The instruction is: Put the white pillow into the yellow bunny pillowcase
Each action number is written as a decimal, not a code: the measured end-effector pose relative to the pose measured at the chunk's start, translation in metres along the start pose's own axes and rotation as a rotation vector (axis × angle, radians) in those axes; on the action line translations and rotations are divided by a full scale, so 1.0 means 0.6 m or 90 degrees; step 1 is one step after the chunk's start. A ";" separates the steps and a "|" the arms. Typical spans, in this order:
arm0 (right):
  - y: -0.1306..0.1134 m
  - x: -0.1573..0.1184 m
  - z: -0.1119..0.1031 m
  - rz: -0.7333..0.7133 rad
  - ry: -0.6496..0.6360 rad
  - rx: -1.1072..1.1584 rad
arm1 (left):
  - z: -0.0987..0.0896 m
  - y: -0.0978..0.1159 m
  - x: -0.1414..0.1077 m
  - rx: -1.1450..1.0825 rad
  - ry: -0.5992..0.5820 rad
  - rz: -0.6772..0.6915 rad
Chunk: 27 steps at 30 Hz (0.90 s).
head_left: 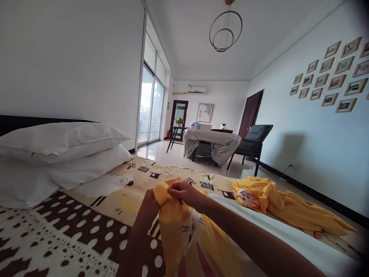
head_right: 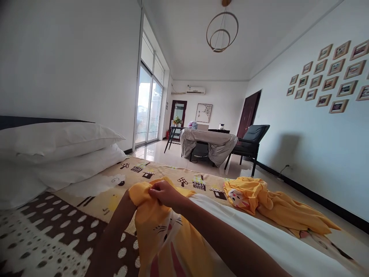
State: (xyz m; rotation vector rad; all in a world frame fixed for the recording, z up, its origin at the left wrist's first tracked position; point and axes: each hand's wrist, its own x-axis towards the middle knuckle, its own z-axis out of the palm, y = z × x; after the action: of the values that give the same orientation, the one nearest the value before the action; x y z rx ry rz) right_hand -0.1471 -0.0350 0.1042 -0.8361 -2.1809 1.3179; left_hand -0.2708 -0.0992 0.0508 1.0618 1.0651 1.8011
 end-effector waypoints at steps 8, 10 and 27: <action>-0.001 -0.014 -0.001 -0.015 -0.038 0.040 | -0.017 0.010 0.017 0.068 0.016 0.053; -0.001 -0.016 -0.001 -0.013 -0.047 0.032 | -0.017 0.001 0.022 0.090 0.045 0.088; 0.006 -0.011 0.011 -0.055 0.062 0.073 | 0.007 0.020 0.001 0.244 0.055 0.123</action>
State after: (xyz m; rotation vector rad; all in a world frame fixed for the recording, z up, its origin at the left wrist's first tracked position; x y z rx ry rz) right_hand -0.1460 -0.0423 0.0973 -0.7383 -2.0240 1.3182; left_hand -0.2697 -0.1019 0.0634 1.3618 1.4439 1.8494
